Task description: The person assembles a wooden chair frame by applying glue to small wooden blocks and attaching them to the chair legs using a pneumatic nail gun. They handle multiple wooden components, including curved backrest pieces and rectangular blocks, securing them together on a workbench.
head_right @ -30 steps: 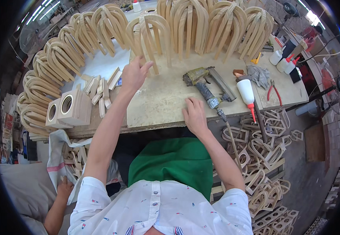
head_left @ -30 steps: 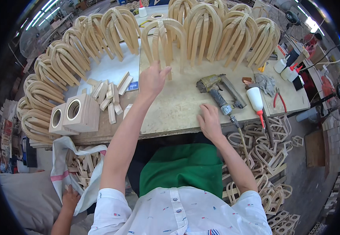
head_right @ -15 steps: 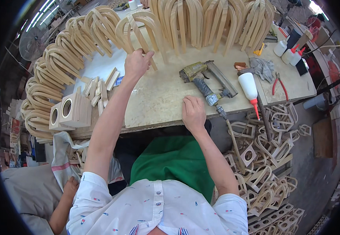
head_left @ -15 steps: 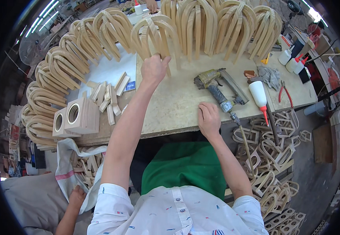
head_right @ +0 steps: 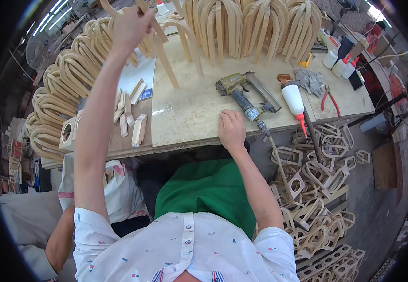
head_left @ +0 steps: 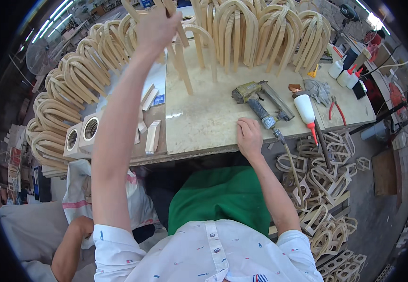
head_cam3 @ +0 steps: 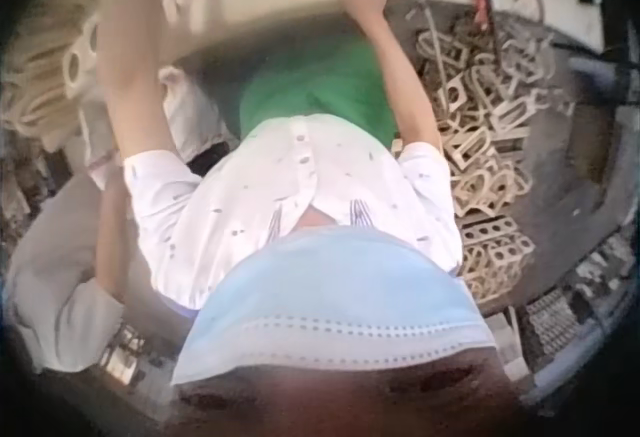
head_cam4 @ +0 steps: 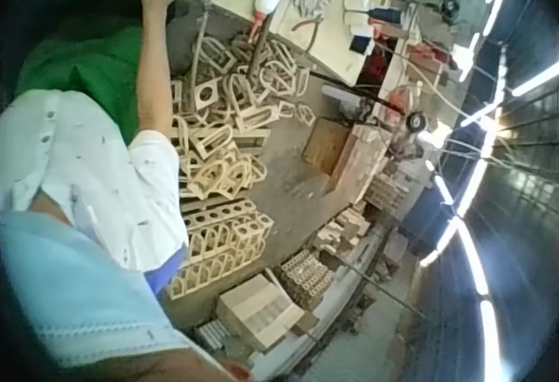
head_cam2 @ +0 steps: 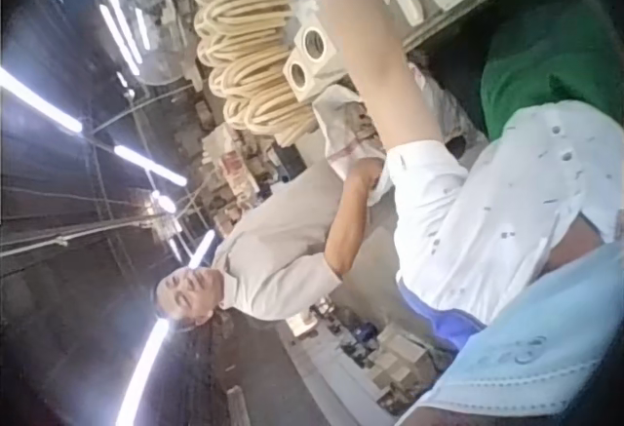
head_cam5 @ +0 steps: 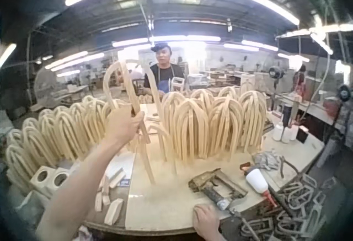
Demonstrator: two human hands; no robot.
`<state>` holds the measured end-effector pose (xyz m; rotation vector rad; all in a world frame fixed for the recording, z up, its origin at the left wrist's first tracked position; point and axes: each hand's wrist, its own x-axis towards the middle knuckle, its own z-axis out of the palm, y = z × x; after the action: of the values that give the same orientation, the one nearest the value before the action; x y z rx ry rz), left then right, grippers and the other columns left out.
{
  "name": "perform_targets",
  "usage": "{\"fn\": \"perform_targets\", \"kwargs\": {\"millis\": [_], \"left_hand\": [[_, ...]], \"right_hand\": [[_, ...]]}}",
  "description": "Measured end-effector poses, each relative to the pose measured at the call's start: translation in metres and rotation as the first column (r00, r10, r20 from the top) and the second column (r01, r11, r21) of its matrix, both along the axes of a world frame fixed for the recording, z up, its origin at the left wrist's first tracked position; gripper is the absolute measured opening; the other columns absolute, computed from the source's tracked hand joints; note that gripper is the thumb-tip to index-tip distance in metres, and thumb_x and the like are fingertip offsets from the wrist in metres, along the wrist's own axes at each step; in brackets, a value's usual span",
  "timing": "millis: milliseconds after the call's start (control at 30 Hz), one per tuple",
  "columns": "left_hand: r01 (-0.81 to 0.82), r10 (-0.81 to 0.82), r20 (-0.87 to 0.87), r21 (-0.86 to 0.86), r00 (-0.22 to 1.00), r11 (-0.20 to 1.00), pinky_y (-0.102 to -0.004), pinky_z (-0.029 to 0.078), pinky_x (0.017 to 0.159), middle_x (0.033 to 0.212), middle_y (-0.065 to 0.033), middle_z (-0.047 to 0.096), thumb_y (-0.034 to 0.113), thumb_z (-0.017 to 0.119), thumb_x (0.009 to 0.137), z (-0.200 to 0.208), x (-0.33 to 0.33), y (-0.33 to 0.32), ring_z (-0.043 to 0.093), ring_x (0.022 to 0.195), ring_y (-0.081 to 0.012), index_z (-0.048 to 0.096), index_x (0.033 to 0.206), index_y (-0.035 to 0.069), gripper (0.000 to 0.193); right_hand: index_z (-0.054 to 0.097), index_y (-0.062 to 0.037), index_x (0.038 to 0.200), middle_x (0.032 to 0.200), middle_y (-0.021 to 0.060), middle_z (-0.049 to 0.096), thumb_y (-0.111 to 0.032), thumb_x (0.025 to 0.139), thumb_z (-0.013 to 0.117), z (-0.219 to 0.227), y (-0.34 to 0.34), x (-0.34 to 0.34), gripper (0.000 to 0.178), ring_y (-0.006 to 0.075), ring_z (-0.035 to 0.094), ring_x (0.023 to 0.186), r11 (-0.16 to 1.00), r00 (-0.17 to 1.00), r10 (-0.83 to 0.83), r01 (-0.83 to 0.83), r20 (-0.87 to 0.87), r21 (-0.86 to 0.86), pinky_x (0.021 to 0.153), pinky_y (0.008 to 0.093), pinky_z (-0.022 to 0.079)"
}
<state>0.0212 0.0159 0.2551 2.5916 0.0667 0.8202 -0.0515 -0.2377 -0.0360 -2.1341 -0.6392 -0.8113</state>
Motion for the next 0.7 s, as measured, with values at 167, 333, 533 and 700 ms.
{"fn": "perform_targets", "kwargs": {"millis": [167,333,533,700], "left_hand": [[0.035,-0.029,0.32,-0.014,0.947,0.999,-0.0384,0.048,0.057,0.066,-0.0163,0.064,0.03,0.056,0.086,0.021,-0.057,0.011,0.065,0.061,-0.0256,0.064,0.083,-0.001,0.033],[0.073,-0.043,0.156,-0.189,0.987,0.979,-0.0383,0.05,0.061,0.074,-0.0133,0.069,0.03,0.058,0.086,-0.014,-0.137,0.0,0.067,0.066,-0.0257,0.066,0.091,0.002,0.03],[0.185,-0.186,0.002,-0.106,0.983,0.977,-0.0321,0.044,0.058,0.061,-0.0071,0.055,0.037,0.059,0.088,-0.1,-0.181,0.009,0.055,0.057,-0.0172,0.061,0.088,-0.002,0.039],[0.214,-0.235,-0.197,-0.121,0.952,0.969,-0.0388,0.045,0.061,0.064,-0.013,0.057,0.035,0.058,0.088,-0.162,-0.171,0.01,0.058,0.062,-0.029,0.06,0.094,-0.001,0.037]], "right_hand": [[0.065,0.0005,0.089,0.096,0.0119,0.064,-0.001,0.081,0.062,0.003,-0.005,-0.006,0.009,0.0302,0.059,0.093,0.997,0.996,0.081,-0.081,-0.032,0.005,0.082,0.0371,0.047],[0.064,0.0015,0.106,0.097,0.006,0.066,-0.004,0.089,0.058,0.05,0.008,-0.078,0.019,0.0134,0.061,0.091,0.813,0.655,0.504,-0.14,-0.562,0.566,0.08,0.0275,0.049],[0.063,0.0044,0.108,0.102,0.0144,0.064,-0.003,0.087,0.064,0.179,0.025,-0.22,0.023,0.0247,0.064,0.084,-0.096,-0.115,0.993,-0.66,0.026,0.745,0.075,0.0319,0.052],[0.065,0.0077,0.1,0.098,0.0173,0.064,-0.003,0.09,0.061,0.187,0.049,-0.275,0.015,0.0311,0.064,0.085,-0.42,-0.202,0.907,-0.477,0.369,0.772,0.071,0.0339,0.053]]}}
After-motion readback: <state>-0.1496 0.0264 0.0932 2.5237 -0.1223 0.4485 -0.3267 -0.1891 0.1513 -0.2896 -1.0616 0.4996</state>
